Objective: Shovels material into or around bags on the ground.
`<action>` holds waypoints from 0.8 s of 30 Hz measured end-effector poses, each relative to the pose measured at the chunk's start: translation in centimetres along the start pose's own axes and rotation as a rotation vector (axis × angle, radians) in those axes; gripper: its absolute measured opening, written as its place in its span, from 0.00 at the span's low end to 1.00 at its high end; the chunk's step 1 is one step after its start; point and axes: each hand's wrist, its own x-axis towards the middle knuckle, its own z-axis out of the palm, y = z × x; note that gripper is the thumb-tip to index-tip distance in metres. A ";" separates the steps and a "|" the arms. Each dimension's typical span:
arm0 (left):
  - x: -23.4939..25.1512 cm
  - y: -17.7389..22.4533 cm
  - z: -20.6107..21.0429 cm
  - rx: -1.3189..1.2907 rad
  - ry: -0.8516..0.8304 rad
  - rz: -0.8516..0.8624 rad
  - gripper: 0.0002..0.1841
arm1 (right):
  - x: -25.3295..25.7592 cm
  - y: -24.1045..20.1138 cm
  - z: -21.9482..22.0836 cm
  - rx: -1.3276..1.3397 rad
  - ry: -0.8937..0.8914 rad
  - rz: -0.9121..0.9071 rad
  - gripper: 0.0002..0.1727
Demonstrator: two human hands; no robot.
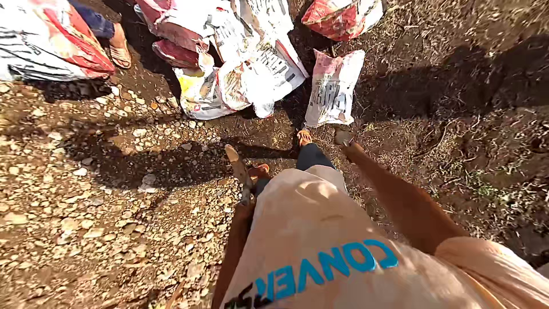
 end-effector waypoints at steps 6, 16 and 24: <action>4.0 -8.8 5.0 -0.416 -0.040 -0.421 0.29 | -0.6 0.0 -2.8 -0.255 -0.110 -0.062 0.32; 0.0 -17.8 16.1 -1.284 0.187 -0.480 0.24 | -4.2 -11.4 0.1 -0.587 -0.050 -0.419 0.31; -4.0 -27.6 33.2 -1.660 0.262 -0.724 0.27 | -11.4 -19.2 18.4 -1.236 -0.056 -0.683 0.30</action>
